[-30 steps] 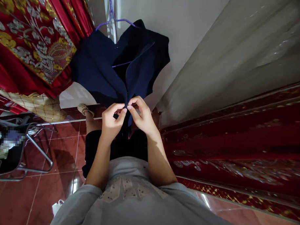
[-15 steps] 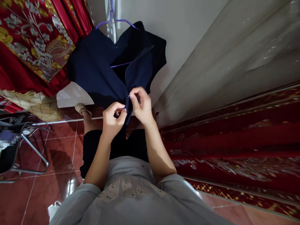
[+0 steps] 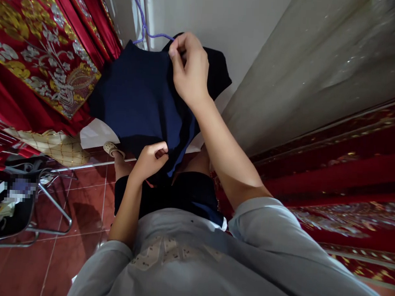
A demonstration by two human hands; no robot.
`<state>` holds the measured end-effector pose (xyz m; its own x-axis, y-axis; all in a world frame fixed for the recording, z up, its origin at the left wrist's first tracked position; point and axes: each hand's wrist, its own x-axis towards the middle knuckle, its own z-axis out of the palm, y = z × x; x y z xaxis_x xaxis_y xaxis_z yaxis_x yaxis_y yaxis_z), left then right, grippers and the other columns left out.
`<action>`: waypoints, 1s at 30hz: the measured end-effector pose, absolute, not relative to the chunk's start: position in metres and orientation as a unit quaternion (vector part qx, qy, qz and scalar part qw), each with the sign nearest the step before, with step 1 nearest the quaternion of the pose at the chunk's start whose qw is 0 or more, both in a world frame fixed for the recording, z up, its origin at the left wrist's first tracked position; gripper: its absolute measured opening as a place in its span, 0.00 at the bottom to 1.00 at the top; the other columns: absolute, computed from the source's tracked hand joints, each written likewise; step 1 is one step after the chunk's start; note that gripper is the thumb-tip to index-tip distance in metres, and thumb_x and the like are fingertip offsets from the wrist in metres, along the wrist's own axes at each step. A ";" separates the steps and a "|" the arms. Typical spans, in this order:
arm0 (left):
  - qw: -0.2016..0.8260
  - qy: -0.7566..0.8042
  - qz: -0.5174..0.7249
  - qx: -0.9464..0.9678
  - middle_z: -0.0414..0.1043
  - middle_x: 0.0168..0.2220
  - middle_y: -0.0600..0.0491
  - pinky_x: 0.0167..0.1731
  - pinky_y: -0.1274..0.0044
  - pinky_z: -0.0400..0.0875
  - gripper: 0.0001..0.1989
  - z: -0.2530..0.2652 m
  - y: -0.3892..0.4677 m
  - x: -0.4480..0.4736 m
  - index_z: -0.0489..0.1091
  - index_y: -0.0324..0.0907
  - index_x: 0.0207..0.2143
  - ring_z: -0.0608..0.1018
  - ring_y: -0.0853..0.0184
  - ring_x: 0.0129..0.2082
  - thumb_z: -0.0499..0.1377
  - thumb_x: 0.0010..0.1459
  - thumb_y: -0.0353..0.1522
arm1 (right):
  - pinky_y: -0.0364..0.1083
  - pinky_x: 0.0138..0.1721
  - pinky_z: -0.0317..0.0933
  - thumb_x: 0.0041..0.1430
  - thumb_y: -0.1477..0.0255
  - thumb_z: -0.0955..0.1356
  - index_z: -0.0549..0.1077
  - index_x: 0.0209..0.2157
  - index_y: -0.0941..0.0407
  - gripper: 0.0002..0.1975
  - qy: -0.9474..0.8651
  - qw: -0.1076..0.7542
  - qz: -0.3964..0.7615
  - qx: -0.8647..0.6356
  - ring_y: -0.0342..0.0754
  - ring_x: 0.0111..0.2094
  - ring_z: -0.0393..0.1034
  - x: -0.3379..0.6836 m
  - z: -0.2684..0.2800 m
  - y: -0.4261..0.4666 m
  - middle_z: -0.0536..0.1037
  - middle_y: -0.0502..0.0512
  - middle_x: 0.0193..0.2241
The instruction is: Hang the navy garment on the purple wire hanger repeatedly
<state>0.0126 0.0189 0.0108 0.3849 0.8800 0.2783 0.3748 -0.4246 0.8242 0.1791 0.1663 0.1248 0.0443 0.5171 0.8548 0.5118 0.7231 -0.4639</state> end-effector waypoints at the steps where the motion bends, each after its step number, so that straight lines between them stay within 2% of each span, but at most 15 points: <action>1: 0.339 0.413 0.354 0.767 0.67 0.25 0.56 0.31 0.78 0.65 0.05 0.013 0.020 0.013 0.65 0.41 0.28 0.70 0.69 0.27 0.56 0.57 0.24 | 0.52 0.45 0.66 0.67 0.71 0.61 0.65 0.34 0.49 0.06 -0.689 0.620 0.005 -0.374 0.54 0.41 0.73 0.179 0.123 0.165 0.76 0.55 0.37; 3: 0.326 0.400 0.320 0.795 0.67 0.25 0.56 0.31 0.77 0.65 0.06 0.018 0.024 0.013 0.65 0.41 0.28 0.71 0.69 0.27 0.56 0.59 0.25 | 0.51 0.45 0.66 0.67 0.72 0.62 0.65 0.34 0.50 0.06 -0.689 0.621 0.006 -0.373 0.53 0.41 0.73 0.180 0.121 0.165 0.76 0.55 0.37; 5: 0.293 0.375 0.308 0.824 0.72 0.28 0.54 0.34 0.76 0.68 0.06 0.028 0.036 0.013 0.68 0.40 0.30 0.75 0.67 0.30 0.57 0.62 0.27 | 0.48 0.46 0.66 0.67 0.74 0.63 0.65 0.33 0.50 0.07 -0.683 0.634 0.018 -0.363 0.50 0.40 0.72 0.178 0.123 0.163 0.76 0.55 0.36; 8: 0.198 0.361 0.417 0.810 0.77 0.39 0.50 0.41 0.74 0.72 0.05 0.056 0.070 0.013 0.73 0.42 0.42 0.79 0.65 0.39 0.58 0.68 0.32 | 0.45 0.40 0.68 0.69 0.72 0.64 0.66 0.32 0.51 0.08 -0.664 0.638 0.137 -0.366 0.47 0.35 0.71 0.174 0.126 0.160 0.75 0.53 0.32; 10: 0.131 0.360 0.514 0.768 0.76 0.39 0.51 0.43 0.73 0.73 0.11 0.078 0.101 0.014 0.71 0.45 0.52 0.79 0.64 0.41 0.57 0.71 0.36 | 0.44 0.31 0.66 0.69 0.67 0.67 0.67 0.31 0.52 0.10 -0.639 0.620 0.244 -0.385 0.46 0.30 0.70 0.172 0.124 0.158 0.73 0.52 0.28; 12: 0.089 0.339 0.536 0.768 0.75 0.38 0.51 0.44 0.71 0.74 0.14 0.099 0.132 0.015 0.70 0.48 0.56 0.79 0.63 0.41 0.59 0.71 0.41 | 0.43 0.26 0.63 0.68 0.63 0.69 0.67 0.30 0.52 0.14 -0.610 0.607 0.318 -0.397 0.46 0.28 0.69 0.171 0.119 0.158 0.72 0.51 0.26; 16: 0.046 0.320 0.471 0.821 0.74 0.33 0.51 0.44 0.67 0.73 0.13 0.119 0.169 0.018 0.74 0.48 0.45 0.79 0.60 0.38 0.62 0.68 0.46 | 0.41 0.24 0.62 0.65 0.57 0.72 0.67 0.29 0.53 0.17 -0.579 0.589 0.410 -0.388 0.45 0.27 0.69 0.176 0.107 0.159 0.70 0.51 0.24; 19: 0.010 0.327 0.456 0.828 0.74 0.32 0.51 0.44 0.66 0.72 0.14 0.119 0.169 0.019 0.73 0.47 0.38 0.78 0.61 0.37 0.59 0.70 0.46 | 0.40 0.24 0.62 0.64 0.57 0.73 0.67 0.29 0.53 0.18 -0.563 0.581 0.442 -0.387 0.43 0.27 0.69 0.178 0.105 0.156 0.69 0.49 0.24; 23: 0.005 0.316 0.454 0.833 0.75 0.33 0.49 0.45 0.67 0.72 0.14 0.119 0.161 0.014 0.71 0.45 0.39 0.79 0.60 0.39 0.55 0.73 0.44 | 0.39 0.23 0.58 0.68 0.66 0.71 0.67 0.29 0.55 0.15 -0.532 0.589 0.472 -0.385 0.38 0.24 0.66 0.173 0.108 0.148 0.72 0.49 0.27; 26: -0.008 0.313 0.446 0.839 0.75 0.33 0.51 0.40 0.70 0.71 0.09 0.126 0.160 0.012 0.70 0.47 0.40 0.78 0.62 0.34 0.57 0.72 0.41 | 0.38 0.21 0.56 0.70 0.73 0.68 0.68 0.29 0.56 0.13 -0.519 0.583 0.493 -0.385 0.36 0.22 0.63 0.165 0.109 0.143 0.73 0.49 0.29; 30: -0.032 0.315 0.427 0.847 0.74 0.31 0.53 0.35 0.70 0.68 0.05 0.137 0.158 0.015 0.67 0.49 0.38 0.77 0.63 0.31 0.59 0.70 0.34 | 0.39 0.20 0.57 0.71 0.67 0.68 0.69 0.29 0.55 0.14 -0.521 0.594 0.482 -0.377 0.37 0.21 0.64 0.161 0.108 0.143 0.72 0.48 0.28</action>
